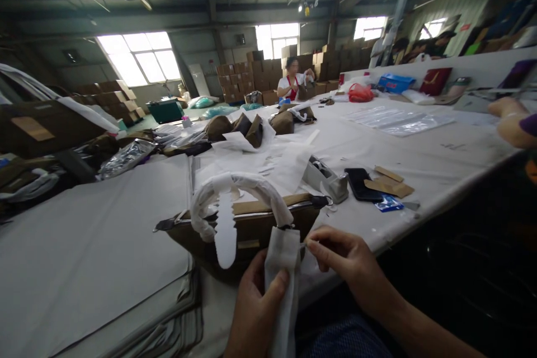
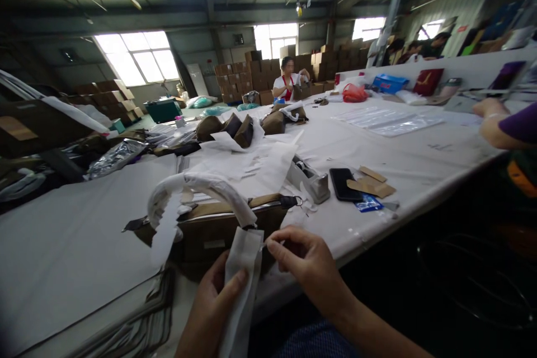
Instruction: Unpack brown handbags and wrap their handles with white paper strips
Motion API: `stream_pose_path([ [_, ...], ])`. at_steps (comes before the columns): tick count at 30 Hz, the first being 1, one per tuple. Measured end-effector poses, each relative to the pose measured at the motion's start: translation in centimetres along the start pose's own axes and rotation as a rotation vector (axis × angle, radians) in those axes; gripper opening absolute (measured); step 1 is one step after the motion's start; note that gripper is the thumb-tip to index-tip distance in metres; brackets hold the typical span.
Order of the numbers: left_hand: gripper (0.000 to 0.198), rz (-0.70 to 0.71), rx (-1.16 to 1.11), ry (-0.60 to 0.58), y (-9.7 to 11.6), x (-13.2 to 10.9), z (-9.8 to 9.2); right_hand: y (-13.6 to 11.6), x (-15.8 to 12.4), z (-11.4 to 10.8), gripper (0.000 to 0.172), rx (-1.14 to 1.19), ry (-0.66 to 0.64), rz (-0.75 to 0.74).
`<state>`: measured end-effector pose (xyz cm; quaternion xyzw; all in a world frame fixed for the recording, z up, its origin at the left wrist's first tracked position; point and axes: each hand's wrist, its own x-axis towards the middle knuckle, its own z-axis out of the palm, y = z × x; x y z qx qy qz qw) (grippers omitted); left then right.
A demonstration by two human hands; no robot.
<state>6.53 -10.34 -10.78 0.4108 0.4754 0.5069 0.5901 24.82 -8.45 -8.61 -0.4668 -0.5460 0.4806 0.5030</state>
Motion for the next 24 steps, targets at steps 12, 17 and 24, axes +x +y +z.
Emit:
stream_pose_path([
  [12, 0.051, -0.049, -0.106, -0.049, -0.3, -0.1, 0.2, 3.5, 0.5, 2.4, 0.035, 0.247, 0.003, 0.215],
  [17, 0.052, -0.061, -0.072, -0.014, -0.2, -0.2, 0.7, 2.9, -0.2, 2.9, 0.019, 0.053, -0.052, 0.094],
  [24, 0.055, -0.052, -0.039, 0.029, -0.3, -0.6, 1.0, 2.0, -0.9, 0.3, 0.019, -0.163, -0.064, -0.057],
])
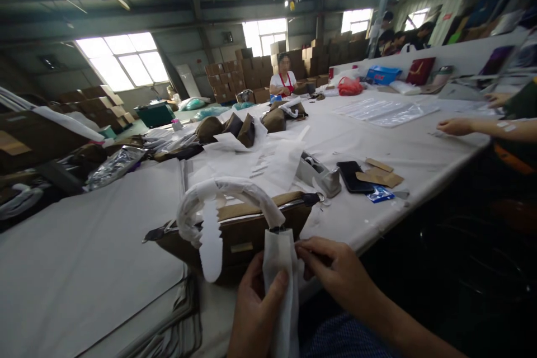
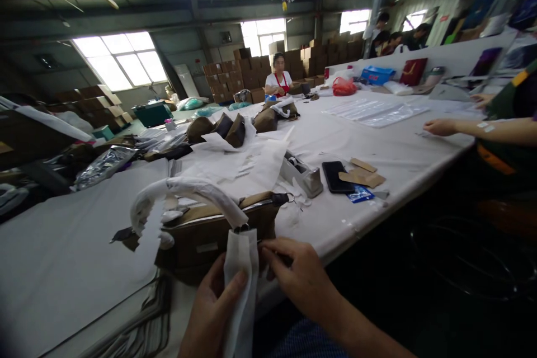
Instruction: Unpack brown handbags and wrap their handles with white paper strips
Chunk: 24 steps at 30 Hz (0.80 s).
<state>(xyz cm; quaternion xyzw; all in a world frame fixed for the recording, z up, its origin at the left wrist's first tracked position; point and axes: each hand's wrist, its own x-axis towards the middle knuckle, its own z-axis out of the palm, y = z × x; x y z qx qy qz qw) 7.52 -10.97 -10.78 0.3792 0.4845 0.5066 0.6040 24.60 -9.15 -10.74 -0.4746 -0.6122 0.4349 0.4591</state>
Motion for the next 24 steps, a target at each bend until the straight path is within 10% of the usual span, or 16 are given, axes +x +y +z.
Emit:
stream_pose_path([
  [9, 0.053, 0.089, 0.143, 0.065, 0.0, 0.3, 0.2, -2.1, 0.0, -0.2, 0.007, -0.133, 0.166, -0.463],
  [16, 0.041, 0.127, 0.311, 0.110, 0.5, 0.2, 0.1, -2.0, 1.4, -5.9, 0.014, 0.179, 0.588, -0.232],
  [24, 0.046, 0.092, 0.284, 0.098, 0.4, 0.6, -0.3, 6.6, 0.6, -12.1, 0.027, -0.871, 0.209, 0.391],
])
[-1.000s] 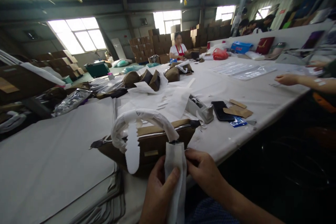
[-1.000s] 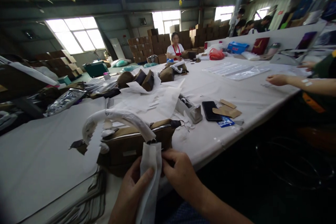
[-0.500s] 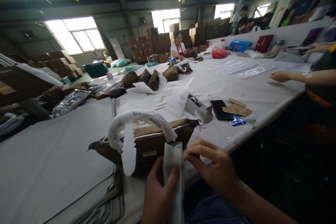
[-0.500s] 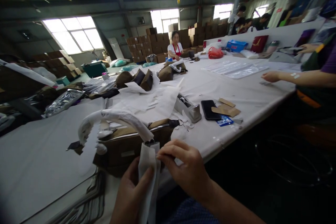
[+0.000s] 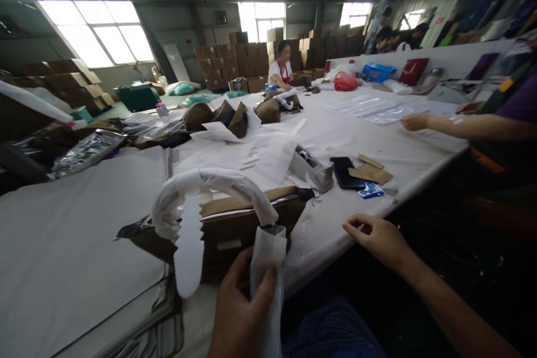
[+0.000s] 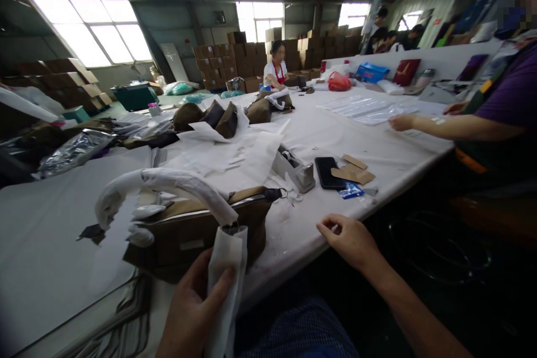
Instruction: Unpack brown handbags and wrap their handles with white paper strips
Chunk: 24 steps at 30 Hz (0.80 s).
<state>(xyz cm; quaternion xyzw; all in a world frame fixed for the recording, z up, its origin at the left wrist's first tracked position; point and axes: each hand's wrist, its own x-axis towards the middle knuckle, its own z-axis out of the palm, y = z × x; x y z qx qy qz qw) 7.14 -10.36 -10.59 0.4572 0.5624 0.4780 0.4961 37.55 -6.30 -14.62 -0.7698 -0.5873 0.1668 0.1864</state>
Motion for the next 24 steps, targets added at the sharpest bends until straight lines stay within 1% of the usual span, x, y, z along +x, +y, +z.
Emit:
stream_pose_path([
  [2, 0.046, -0.006, 0.007, 0.016, 0.1, 0.0, 0.0, 0.6, 0.2, 0.4, 0.025, -0.101, -0.017, 0.018],
  [4, 0.047, -0.011, 0.021, 0.023, 0.2, 0.0, 0.0, 0.7, 0.6, 0.4, 0.024, -0.158, -0.027, 0.018],
  [7, 0.050, -0.032, 0.039, 0.014, 0.2, 0.0, 0.0, 0.8, 1.8, -0.1, 0.019, -0.208, -0.028, -0.019],
  [8, 0.051, -0.040, 0.042, 0.011, 0.1, 0.0, 0.0, 0.9, 2.4, -0.4, 0.024, -0.208, -0.027, -0.028],
  [10, 0.053, -0.046, 0.044, 0.008, 0.1, 0.1, -0.1, 1.6, 3.5, -0.9, 0.037, -0.177, -0.056, -0.053],
  [11, 0.053, -0.046, 0.042, 0.007, 0.1, 0.1, -0.1, 1.9, 3.9, -1.0, 0.039, -0.147, -0.089, -0.077],
  [13, 0.054, -0.047, 0.041, 0.004, 0.1, 0.2, -0.2, 2.7, 4.4, -1.4, 0.033, -0.077, -0.168, -0.144],
  [15, 0.056, -0.053, 0.047, 0.002, 0.1, 0.3, -0.3, 3.4, 4.3, -1.9, 0.029, -0.014, -0.232, -0.208],
  [18, 0.056, -0.063, 0.051, -0.015, 0.1, 0.3, -0.4, 3.6, 3.5, -3.6, 0.026, 0.031, -0.280, -0.257],
  [20, 0.056, -0.064, 0.054, -0.020, 0.1, 0.3, -0.4, 2.9, 3.2, -5.3, 0.024, 0.028, -0.229, -0.255],
  [21, 0.056, -0.061, 0.057, -0.018, 0.0, 0.3, -0.4, 2.4, 3.4, -6.1, 0.024, 0.023, -0.168, -0.247],
  [22, 0.056, -0.055, 0.061, -0.014, 0.0, 0.3, -0.4, 1.6, 3.9, -6.8, 0.024, 0.025, -0.083, -0.238],
  [24, 0.056, -0.045, 0.060, -0.009, -0.2, 0.3, -0.3, -0.2, 5.7, -7.8, 0.029, 0.050, 0.101, -0.221],
])
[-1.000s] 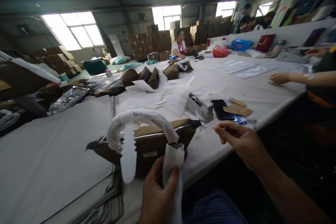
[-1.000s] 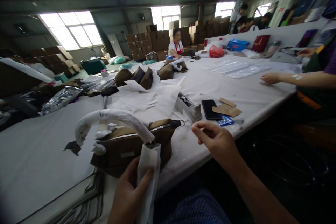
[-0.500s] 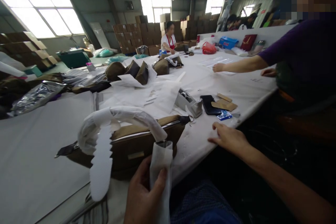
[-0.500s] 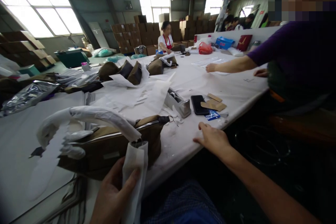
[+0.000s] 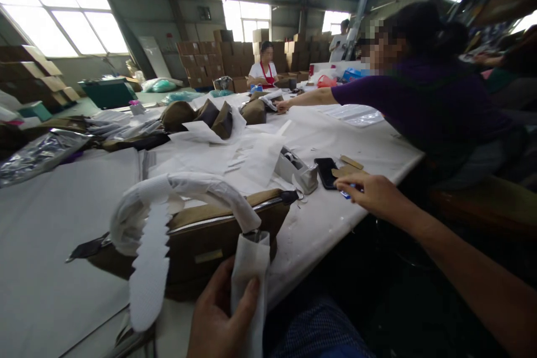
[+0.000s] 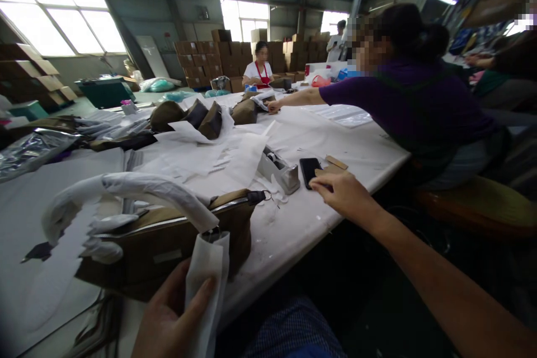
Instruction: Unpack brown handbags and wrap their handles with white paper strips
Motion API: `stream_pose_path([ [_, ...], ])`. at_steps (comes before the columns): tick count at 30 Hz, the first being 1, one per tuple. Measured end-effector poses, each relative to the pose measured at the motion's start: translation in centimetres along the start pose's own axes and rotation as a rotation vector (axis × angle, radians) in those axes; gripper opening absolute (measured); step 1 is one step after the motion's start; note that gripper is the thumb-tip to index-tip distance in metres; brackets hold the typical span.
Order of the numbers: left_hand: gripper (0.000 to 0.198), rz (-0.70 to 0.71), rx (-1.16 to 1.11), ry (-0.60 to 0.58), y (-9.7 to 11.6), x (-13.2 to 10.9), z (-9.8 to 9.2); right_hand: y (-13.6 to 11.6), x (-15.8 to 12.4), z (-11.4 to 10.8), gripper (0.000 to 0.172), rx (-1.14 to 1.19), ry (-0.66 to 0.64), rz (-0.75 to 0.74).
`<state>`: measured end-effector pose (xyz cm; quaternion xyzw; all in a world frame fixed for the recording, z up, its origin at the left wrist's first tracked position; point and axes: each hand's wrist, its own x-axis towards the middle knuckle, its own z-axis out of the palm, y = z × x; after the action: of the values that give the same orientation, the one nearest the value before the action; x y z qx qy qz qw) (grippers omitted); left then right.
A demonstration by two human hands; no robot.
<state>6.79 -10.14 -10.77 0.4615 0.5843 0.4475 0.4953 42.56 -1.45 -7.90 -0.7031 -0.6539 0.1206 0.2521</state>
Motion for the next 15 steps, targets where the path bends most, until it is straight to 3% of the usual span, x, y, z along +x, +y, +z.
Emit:
stream_pose_path([
  [3, 0.055, 0.002, -0.015, 0.015, -0.2, 0.1, 0.1, -1.5, 4.8, 0.7, 0.034, 0.054, 0.151, 0.004],
  [8, 0.052, 0.047, -0.042, 0.054, -0.1, 0.1, 0.3, -1.6, 11.0, 3.8, 0.028, 0.226, -0.013, 0.124],
  [11, 0.050, 0.048, -0.047, 0.066, 0.2, 0.0, 0.4, -1.3, 11.9, 4.9, 0.028, 0.377, -0.090, 0.212],
  [15, 0.048, 0.041, -0.055, 0.057, 0.4, 0.1, 0.4, -1.5, 11.2, 4.7, 0.025, 0.567, -0.050, 0.268],
])
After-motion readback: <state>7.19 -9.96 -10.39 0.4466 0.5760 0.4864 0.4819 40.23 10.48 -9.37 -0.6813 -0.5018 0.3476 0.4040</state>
